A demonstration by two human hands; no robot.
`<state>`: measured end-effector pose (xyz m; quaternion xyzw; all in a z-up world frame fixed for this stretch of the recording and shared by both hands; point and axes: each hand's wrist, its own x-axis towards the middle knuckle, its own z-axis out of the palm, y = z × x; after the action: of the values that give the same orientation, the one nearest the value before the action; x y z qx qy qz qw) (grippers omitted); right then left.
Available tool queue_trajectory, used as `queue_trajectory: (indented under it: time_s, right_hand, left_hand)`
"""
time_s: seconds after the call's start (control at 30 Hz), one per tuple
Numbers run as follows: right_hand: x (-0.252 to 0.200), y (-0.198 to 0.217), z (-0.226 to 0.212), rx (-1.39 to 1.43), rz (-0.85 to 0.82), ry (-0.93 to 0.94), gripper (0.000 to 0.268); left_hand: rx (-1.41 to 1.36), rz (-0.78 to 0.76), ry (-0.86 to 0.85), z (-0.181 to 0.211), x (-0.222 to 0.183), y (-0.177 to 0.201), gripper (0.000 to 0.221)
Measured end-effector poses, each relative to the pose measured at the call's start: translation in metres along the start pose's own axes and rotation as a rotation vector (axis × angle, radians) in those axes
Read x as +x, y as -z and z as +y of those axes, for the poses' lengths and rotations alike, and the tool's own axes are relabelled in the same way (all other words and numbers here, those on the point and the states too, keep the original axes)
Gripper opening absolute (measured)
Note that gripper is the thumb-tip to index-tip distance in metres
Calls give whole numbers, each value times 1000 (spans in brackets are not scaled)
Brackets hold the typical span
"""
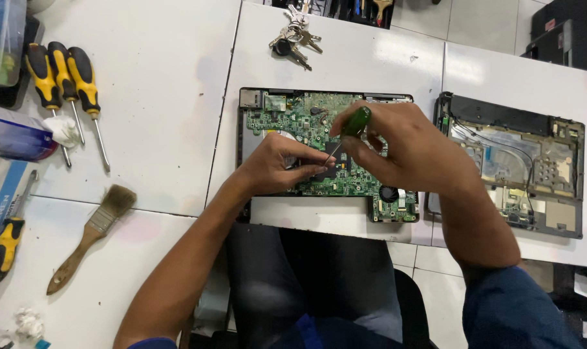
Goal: The person uses a green screwdriver to remove screws from the back of a disassembled laptop. They flip the device over to access the internal components, unscrewing parts of the motherboard and casing. The person continues to remove screws and manipulate the internal hardware throughout the clip.
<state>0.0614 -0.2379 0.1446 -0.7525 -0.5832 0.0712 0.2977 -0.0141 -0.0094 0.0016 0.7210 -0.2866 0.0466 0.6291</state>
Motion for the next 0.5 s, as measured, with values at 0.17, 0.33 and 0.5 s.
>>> queue_trajectory:
  time_s: [0.17,0.33,0.5]
  right_hand:
    - [-1,1,-7,-72,73,-98,35]
    - [-2,-5,-8,-76,212,-39,6]
    - [-3,5,-10,-10,138,-114,34]
  left_hand:
    - [116,62,-28,7,3,-2,14]
    - [138,137,4,9,4,-7,17]
    - [114,137,-74,3,3,-10,15]
